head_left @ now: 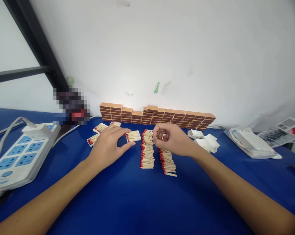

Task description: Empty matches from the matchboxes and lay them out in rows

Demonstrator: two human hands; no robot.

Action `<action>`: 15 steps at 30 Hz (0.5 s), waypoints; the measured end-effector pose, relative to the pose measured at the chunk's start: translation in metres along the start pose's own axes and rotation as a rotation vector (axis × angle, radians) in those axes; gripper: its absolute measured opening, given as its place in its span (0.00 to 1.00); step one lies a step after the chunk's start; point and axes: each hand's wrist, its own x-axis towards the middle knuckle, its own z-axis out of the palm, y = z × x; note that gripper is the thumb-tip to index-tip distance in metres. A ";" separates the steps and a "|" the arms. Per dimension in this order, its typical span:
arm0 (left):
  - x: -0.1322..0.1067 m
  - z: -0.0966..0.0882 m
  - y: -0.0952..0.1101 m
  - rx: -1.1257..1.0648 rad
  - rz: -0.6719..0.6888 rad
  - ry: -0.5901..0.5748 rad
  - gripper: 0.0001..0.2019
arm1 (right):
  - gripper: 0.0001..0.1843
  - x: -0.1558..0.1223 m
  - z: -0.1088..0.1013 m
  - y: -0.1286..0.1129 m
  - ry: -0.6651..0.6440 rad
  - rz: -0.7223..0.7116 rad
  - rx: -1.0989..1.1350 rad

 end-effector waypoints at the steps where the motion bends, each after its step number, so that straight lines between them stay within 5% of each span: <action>1: 0.000 0.000 0.000 -0.003 -0.004 -0.005 0.17 | 0.06 -0.001 0.001 0.001 -0.005 0.023 0.053; 15: 0.000 -0.003 0.005 0.004 -0.016 -0.051 0.16 | 0.04 -0.002 0.007 0.010 -0.019 0.012 -0.116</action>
